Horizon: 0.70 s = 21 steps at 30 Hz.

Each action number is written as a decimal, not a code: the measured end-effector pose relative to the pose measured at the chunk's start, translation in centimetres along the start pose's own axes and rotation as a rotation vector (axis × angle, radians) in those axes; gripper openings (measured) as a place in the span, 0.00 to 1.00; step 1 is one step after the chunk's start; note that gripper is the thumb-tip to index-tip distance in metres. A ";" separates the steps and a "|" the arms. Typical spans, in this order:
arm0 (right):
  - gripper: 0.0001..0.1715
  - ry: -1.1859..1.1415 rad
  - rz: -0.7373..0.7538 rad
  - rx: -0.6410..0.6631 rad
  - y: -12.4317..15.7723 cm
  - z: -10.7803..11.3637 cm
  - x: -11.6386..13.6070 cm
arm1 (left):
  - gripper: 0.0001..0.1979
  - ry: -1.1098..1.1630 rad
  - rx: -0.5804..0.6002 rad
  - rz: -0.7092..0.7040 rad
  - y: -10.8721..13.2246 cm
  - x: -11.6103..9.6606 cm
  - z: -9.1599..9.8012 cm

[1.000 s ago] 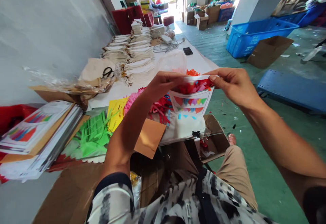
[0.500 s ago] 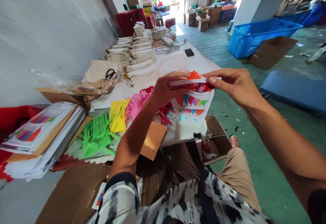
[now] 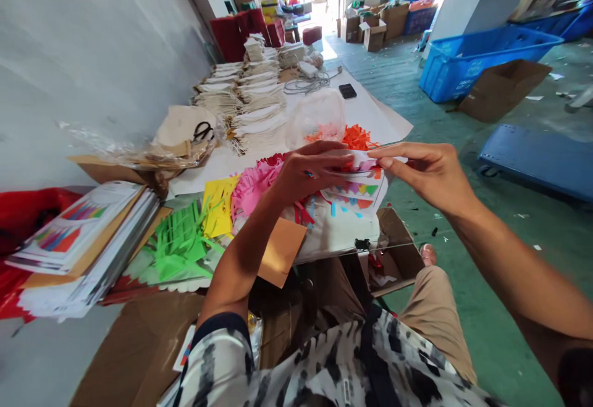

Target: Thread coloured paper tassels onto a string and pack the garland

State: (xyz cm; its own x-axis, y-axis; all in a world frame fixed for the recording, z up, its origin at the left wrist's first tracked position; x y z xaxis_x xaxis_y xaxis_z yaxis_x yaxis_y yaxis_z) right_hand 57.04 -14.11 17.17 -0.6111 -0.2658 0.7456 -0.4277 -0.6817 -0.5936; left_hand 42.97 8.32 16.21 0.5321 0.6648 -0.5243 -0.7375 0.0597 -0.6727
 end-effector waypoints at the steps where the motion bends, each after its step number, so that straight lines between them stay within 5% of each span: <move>1: 0.11 0.014 0.004 0.001 0.2 -0.1 0.0 | 0.25 -0.020 -0.013 -0.005 0.2 0.0 -0.1; 12: 0.16 0.095 0.055 0.108 -0.2 0.1 0.2 | 0.14 -0.171 -0.164 0.064 0.6 0.8 -1.5; 17: 0.17 0.089 0.030 0.157 -0.4 0.7 0.2 | 0.19 -0.566 -0.208 0.006 -0.2 0.1 -1.4; 21: 0.19 0.110 0.022 0.135 -0.6 0.8 0.1 | 0.22 -0.762 -0.124 -0.085 -0.8 -2.1 -2.3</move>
State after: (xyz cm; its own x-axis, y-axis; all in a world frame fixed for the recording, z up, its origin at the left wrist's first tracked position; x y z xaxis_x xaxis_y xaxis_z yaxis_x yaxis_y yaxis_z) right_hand 57.69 -14.28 17.82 -0.6919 -0.2106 0.6906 -0.3247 -0.7636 -0.5581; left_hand 43.36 5.11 16.62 0.1182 0.9930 0.0052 -0.6312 0.0791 -0.7716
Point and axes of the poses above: each hand's wrist, its own y-axis away from the middle knuckle, its own z-axis out of the back of the hand, x = y × z, the point moved 3 cm from there along -y, towards the middle knuckle, and after that the axes turned 7 degrees about z, right-handed, at the moved point
